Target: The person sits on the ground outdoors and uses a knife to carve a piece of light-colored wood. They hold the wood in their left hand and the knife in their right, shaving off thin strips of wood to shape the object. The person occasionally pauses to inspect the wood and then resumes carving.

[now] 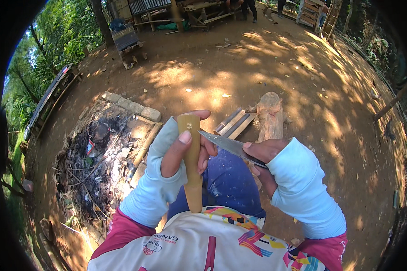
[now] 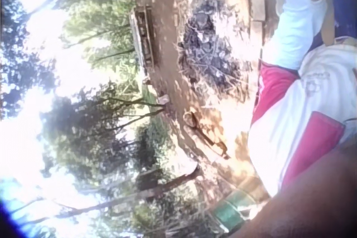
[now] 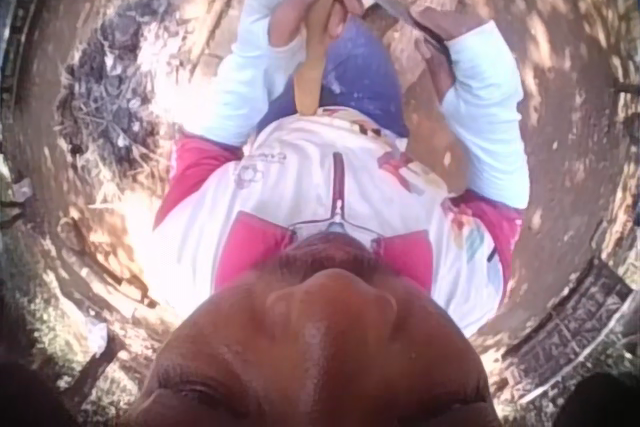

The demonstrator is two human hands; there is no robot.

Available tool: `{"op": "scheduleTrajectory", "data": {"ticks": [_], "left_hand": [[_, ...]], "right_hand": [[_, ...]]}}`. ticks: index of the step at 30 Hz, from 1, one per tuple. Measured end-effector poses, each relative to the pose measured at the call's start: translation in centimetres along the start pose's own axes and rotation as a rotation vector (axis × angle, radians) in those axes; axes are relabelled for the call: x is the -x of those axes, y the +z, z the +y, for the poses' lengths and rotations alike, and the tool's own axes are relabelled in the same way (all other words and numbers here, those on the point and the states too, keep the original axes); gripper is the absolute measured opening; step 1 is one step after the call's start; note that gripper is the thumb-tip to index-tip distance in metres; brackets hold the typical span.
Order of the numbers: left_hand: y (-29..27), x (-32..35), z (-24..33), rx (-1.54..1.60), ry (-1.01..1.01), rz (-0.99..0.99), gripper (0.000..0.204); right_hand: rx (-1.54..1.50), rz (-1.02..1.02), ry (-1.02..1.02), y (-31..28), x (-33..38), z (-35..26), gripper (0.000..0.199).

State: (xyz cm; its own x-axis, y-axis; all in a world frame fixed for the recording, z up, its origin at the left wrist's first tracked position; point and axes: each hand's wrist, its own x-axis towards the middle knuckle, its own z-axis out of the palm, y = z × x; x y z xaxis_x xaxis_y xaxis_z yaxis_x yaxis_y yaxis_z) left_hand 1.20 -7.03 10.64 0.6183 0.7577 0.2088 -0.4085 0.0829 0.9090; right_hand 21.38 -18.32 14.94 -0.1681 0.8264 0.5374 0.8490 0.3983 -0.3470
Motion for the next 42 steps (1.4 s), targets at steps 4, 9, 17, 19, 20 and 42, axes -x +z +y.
{"op": "scheduleTrajectory", "data": {"ticks": [4, 9, 17, 19, 20, 42], "left_hand": [[0.2, 0.1, -0.2, -0.011, 0.002, 0.019, 0.055], [0.3, 0.1, -0.4, 0.007, -0.013, 0.011, 0.049], [0.1, 0.3, -1.2, -0.003, 0.007, 0.02, 0.038], [0.3, 0.5, -1.1, -0.005, 0.007, 0.013, 0.037], [0.4, 0.5, -1.0, -0.006, 0.009, 0.012, 0.037], [0.0, 1.2, -1.1, -0.018, 0.078, 0.029, 0.037]], "right_hand": [[0.071, -0.024, -0.013, -0.1, -0.3, -0.3, 0.04], [0.1, -0.012, -0.042, -0.1, -0.3, -0.2, 0.04], [0.137, -0.051, 0.038, 0.9, 0.1, -0.2, 0.044], [0.141, -0.045, 0.036, 1.1, 0.2, -0.3, 0.043], [0.142, -0.041, 0.036, 1.2, 0.2, -0.4, 0.043], [0.195, 0.015, -0.012, 2.5, 0.7, -0.5, 0.045]]}}
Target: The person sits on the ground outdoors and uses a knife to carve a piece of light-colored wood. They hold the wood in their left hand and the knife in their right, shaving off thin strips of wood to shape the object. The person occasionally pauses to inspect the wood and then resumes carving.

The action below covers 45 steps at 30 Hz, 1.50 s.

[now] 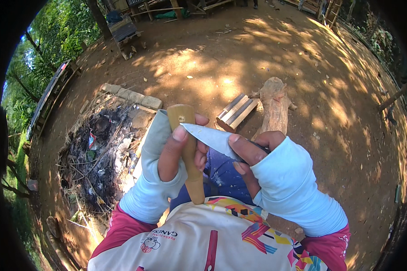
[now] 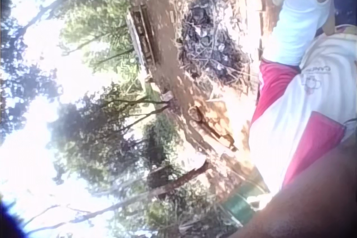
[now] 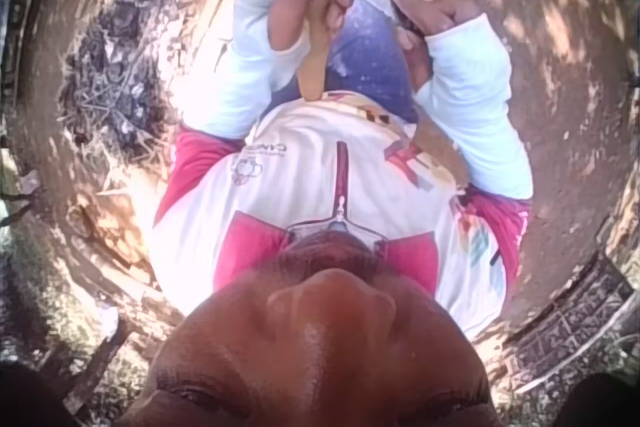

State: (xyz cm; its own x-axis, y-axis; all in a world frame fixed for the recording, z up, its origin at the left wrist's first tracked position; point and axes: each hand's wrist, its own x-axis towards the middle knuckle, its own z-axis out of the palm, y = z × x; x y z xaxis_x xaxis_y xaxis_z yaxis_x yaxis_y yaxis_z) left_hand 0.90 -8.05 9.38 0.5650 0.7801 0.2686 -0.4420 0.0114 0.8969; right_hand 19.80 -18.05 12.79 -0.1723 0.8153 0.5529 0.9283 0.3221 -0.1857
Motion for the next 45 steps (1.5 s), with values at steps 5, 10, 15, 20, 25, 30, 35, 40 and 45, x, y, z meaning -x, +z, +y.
{"op": "scheduleTrajectory", "data": {"ticks": [5, 10, 15, 20, 25, 30, 35, 40, 45], "left_hand": [[0.2, -0.1, -0.2, -0.049, 0.01, 0.007, 0.035], [0.0, 0.0, -0.7, -0.079, 0.043, -0.034, 0.031], [0.5, 0.0, -0.9, -0.078, 0.071, -0.015, 0.029], [0.6, 0.0, -1.4, -0.106, 0.069, -0.009, 0.029], [0.8, 0.0, -1.5, -0.145, 0.063, 0.047, 0.031], [1.0, 0.1, -1.2, -0.154, 0.058, 0.063, 0.032], [1.0, -0.1, -1.2, -0.104, 0.048, 0.084, 0.032], [0.9, -0.3, -1.1, -0.091, 0.033, 0.107, 0.032], [1.0, -0.4, -1.2, -0.081, 0.014, 0.143, 0.033]], "right_hand": [[0.031, 0.004, -0.003, 0.2, 0.1, 0.1, 0.049], [0.058, 0.015, -0.024, 0.3, 0.3, 0.1, 0.055], [0.073, 0.046, -0.049, 0.3, 0.3, 0.0, 0.058], [0.0, 0.089, -0.021, 1.2, 1.3, 0.5, 0.057], [-0.085, 0.085, 0.02, 2.0, 1.9, 1.0, 0.057], [-0.149, 0.075, 0.042, 2.4, 2.1, 1.2, 0.056], [-0.084, 0.109, -0.021, 2.7, 1.5, 1.0, 0.056], [0.03, 0.153, -0.083, 2.7, 0.7, 0.7, 0.053], [0.055, 0.144, -0.076, 2.8, 0.6, 0.6, 0.053]]}}
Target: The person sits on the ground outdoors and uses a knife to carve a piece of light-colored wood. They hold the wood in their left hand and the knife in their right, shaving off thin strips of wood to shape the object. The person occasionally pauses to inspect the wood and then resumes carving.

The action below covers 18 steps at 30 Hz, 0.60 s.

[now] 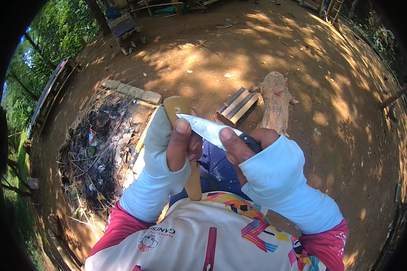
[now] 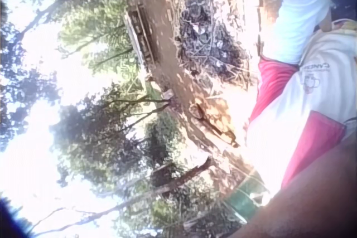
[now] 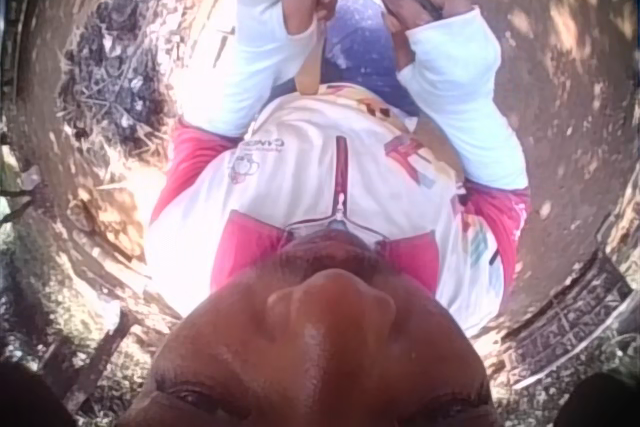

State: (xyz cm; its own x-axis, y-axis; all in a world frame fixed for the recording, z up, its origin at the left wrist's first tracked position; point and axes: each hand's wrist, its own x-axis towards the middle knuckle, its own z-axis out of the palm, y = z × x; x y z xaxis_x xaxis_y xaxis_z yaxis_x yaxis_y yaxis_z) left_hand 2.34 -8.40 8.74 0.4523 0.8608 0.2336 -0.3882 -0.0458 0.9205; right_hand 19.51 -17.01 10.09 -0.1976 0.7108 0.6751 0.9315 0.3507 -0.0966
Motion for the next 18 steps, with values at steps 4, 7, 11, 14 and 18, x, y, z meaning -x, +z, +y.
{"op": "scheduleTrajectory", "data": {"ticks": [4, 7, 11, 14, 18], "left_hand": [[0.0, 0.0, -0.2, 0.0, -0.032, 0.038, 0.037], [0.0, -0.1, -0.4, -0.007, -0.029, 0.047, 0.037], [-0.1, -0.3, -0.8, -0.025, -0.022, 0.058, 0.036], [-0.1, -0.3, -0.6, 0.009, -0.061, 0.067, 0.033], [-0.2, -0.4, -0.8, 0.027, -0.055, 0.073, 0.032]], "right_hand": [[0.002, -0.022, 0.014, 0.2, 0.0, -0.1, 0.055], [0.006, -0.019, 0.021, 0.3, 0.0, -0.2, 0.056], [0.013, -0.022, 0.014, 0.5, 0.0, 0.0, 0.056], [0.019, -0.02, 0.015, 0.7, 0.1, 0.0, 0.055], [0.03, -0.012, 0.023, 1.0, 0.2, -0.2, 0.056]]}}
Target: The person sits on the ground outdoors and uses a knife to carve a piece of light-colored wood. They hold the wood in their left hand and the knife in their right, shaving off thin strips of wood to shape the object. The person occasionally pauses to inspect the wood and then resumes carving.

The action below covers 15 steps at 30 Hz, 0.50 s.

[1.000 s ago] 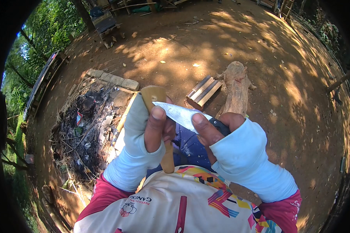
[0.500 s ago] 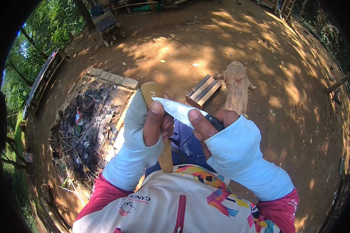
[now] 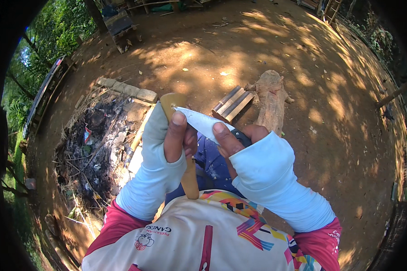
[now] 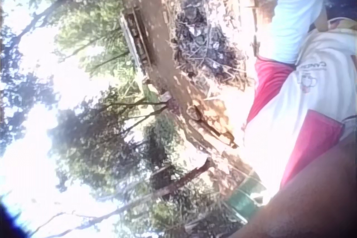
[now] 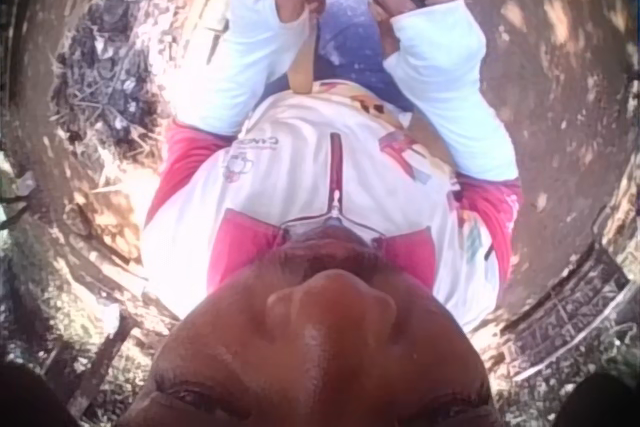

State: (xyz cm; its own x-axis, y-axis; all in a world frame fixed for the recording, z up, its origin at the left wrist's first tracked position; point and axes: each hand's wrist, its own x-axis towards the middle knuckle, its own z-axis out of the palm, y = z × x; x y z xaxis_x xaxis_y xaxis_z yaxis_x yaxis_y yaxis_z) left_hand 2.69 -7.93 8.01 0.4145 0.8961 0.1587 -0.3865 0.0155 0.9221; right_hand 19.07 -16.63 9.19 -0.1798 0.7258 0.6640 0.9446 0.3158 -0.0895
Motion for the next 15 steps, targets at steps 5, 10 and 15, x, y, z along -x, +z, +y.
{"op": "scheduleTrajectory", "data": {"ticks": [5, 10, 15], "left_hand": [[-0.5, 0.0, -0.2, -0.013, 0.016, -0.008, 0.03], [-0.5, 0.1, 0.1, 0.004, 0.03, -0.047, 0.031], [-0.4, 0.3, 0.1, 0.011, 0.028, -0.071, 0.034]], "right_hand": [[-0.023, -0.068, 0.025, -0.4, -0.3, -0.1, 0.057], [-0.066, -0.1, 0.073, -1.2, -0.3, -0.2, 0.053], [-0.112, -0.115, 0.095, -1.6, -0.2, 0.0, 0.051]]}}
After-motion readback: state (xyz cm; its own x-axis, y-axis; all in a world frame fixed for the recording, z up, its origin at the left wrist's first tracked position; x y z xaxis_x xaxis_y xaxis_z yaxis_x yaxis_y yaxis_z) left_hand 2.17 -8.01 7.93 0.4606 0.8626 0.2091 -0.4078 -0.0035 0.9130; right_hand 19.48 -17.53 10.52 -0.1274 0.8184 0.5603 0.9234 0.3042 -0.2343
